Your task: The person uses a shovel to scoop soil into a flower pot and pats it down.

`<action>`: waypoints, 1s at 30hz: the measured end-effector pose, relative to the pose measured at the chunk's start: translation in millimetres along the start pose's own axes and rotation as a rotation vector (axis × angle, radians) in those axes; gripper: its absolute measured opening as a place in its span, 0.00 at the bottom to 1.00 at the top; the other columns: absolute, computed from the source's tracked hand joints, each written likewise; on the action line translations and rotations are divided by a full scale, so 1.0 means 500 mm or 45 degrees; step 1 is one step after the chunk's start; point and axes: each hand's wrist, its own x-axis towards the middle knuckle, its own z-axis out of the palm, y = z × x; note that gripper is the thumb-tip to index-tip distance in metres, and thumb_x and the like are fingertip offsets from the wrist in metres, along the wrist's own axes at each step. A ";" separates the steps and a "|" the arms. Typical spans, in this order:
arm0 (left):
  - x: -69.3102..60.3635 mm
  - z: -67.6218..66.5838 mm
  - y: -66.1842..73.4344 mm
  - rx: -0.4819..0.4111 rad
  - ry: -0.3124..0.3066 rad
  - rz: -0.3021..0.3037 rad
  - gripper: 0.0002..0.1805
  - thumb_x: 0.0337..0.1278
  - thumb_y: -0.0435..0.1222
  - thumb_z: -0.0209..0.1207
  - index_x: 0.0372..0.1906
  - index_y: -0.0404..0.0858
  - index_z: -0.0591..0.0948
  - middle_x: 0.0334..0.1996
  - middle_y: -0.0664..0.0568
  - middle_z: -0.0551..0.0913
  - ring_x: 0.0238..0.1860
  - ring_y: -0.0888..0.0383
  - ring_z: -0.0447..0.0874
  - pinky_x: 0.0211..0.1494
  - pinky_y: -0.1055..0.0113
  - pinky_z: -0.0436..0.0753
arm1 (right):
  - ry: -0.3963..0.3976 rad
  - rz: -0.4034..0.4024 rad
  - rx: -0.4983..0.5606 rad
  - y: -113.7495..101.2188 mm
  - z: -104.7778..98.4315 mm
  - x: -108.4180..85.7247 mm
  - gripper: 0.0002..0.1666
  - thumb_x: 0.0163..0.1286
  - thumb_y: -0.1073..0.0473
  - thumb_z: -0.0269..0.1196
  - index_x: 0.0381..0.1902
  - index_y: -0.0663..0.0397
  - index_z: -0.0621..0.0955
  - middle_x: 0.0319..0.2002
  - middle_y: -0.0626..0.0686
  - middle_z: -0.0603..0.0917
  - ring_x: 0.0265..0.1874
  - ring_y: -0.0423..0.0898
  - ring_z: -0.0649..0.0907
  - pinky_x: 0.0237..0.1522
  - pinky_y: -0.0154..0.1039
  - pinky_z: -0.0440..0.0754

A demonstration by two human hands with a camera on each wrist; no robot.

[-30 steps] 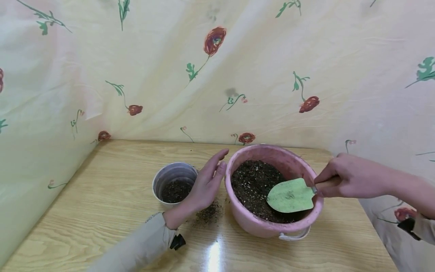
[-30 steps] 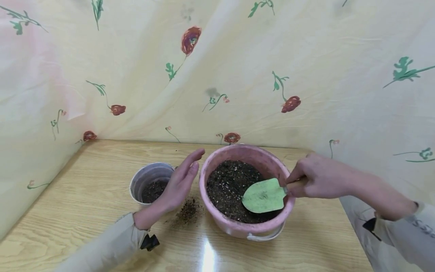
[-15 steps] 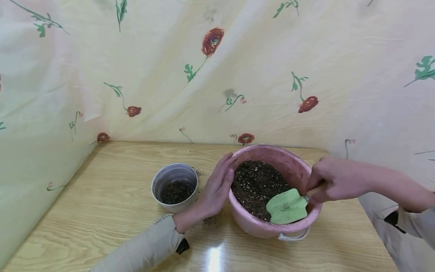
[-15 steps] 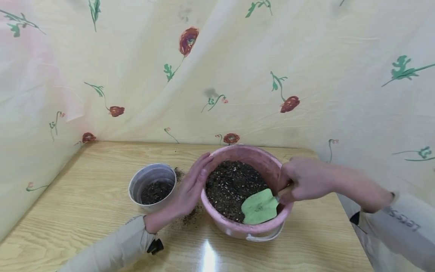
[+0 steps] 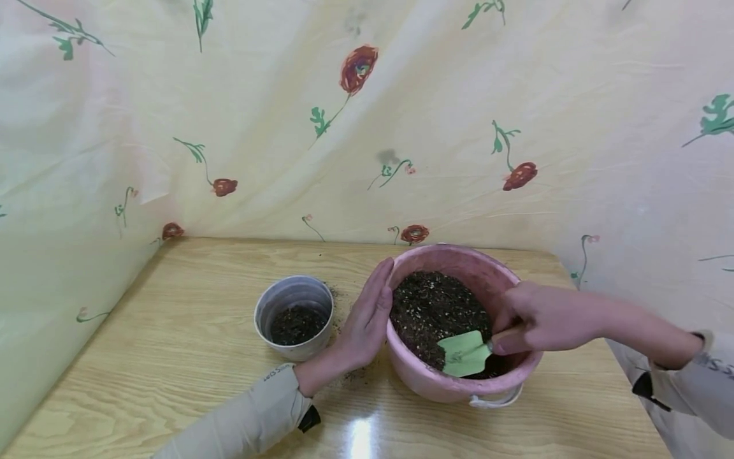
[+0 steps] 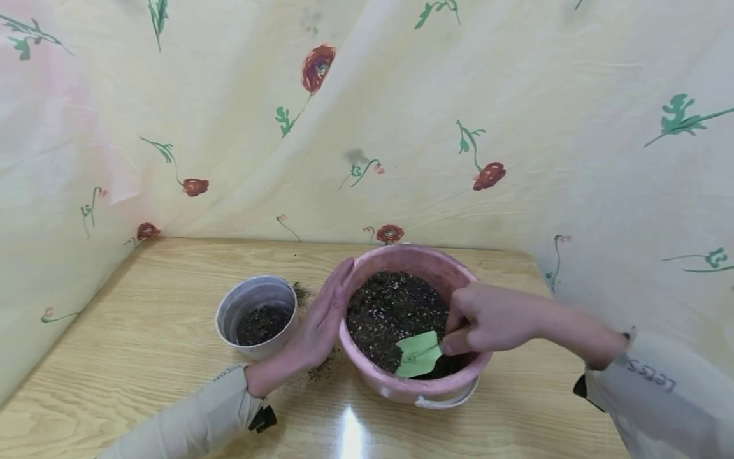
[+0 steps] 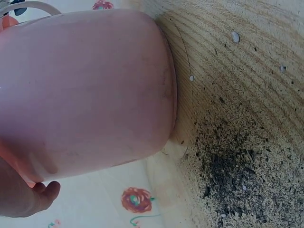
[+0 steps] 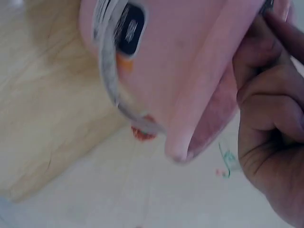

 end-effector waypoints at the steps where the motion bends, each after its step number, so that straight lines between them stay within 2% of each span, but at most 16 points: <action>1: -0.001 0.001 0.000 0.000 -0.002 -0.005 0.29 0.78 0.45 0.29 0.76 0.39 0.50 0.76 0.50 0.47 0.76 0.53 0.43 0.76 0.54 0.46 | -0.004 0.014 0.019 -0.001 0.004 0.005 0.19 0.67 0.58 0.63 0.14 0.43 0.81 0.13 0.29 0.59 0.12 0.23 0.55 0.10 0.22 0.54; 5: -0.002 0.004 0.002 0.006 -0.015 -0.032 0.30 0.78 0.47 0.28 0.76 0.40 0.49 0.76 0.49 0.47 0.76 0.53 0.43 0.76 0.55 0.46 | 0.006 0.078 0.089 -0.004 0.016 0.014 0.19 0.66 0.58 0.63 0.14 0.44 0.81 0.12 0.29 0.62 0.11 0.23 0.57 0.09 0.23 0.54; 10: -0.002 0.003 0.003 0.018 0.010 -0.038 0.29 0.78 0.46 0.28 0.76 0.40 0.51 0.76 0.48 0.48 0.75 0.54 0.44 0.76 0.55 0.47 | 0.033 0.157 0.159 -0.010 0.024 0.023 0.18 0.66 0.56 0.63 0.16 0.44 0.83 0.11 0.31 0.64 0.11 0.25 0.59 0.12 0.24 0.58; 18: 0.000 -0.002 -0.001 0.035 0.023 -0.022 0.29 0.78 0.45 0.29 0.76 0.38 0.51 0.76 0.47 0.49 0.75 0.54 0.46 0.76 0.54 0.49 | 0.005 0.335 0.280 -0.026 0.012 0.039 0.16 0.65 0.52 0.64 0.18 0.46 0.86 0.08 0.38 0.63 0.09 0.31 0.60 0.15 0.28 0.60; 20: 0.001 -0.004 -0.002 0.034 0.028 -0.021 0.28 0.78 0.44 0.30 0.76 0.39 0.51 0.76 0.47 0.50 0.75 0.53 0.46 0.76 0.55 0.49 | 0.011 0.369 0.290 -0.029 0.012 0.048 0.17 0.65 0.52 0.64 0.17 0.48 0.85 0.08 0.39 0.64 0.09 0.33 0.62 0.16 0.28 0.62; 23: 0.002 -0.005 -0.004 0.034 0.035 -0.023 0.28 0.78 0.43 0.31 0.76 0.39 0.52 0.76 0.47 0.50 0.75 0.54 0.47 0.76 0.55 0.49 | 0.070 0.411 0.255 -0.032 0.013 0.065 0.17 0.65 0.51 0.64 0.18 0.48 0.84 0.09 0.39 0.66 0.11 0.34 0.66 0.17 0.29 0.67; 26: 0.002 -0.005 -0.003 0.035 0.012 -0.033 0.28 0.78 0.43 0.32 0.76 0.41 0.51 0.76 0.48 0.49 0.75 0.55 0.46 0.76 0.54 0.49 | 0.119 0.453 0.241 -0.031 0.015 0.075 0.16 0.65 0.51 0.65 0.19 0.50 0.84 0.09 0.41 0.69 0.13 0.36 0.70 0.19 0.30 0.71; 30: 0.001 -0.008 -0.001 0.040 -0.016 -0.043 0.28 0.78 0.43 0.32 0.77 0.44 0.49 0.76 0.50 0.47 0.75 0.56 0.44 0.76 0.54 0.48 | 0.150 0.453 0.264 -0.026 0.022 0.075 0.17 0.65 0.52 0.65 0.18 0.51 0.84 0.09 0.41 0.69 0.12 0.36 0.69 0.17 0.29 0.69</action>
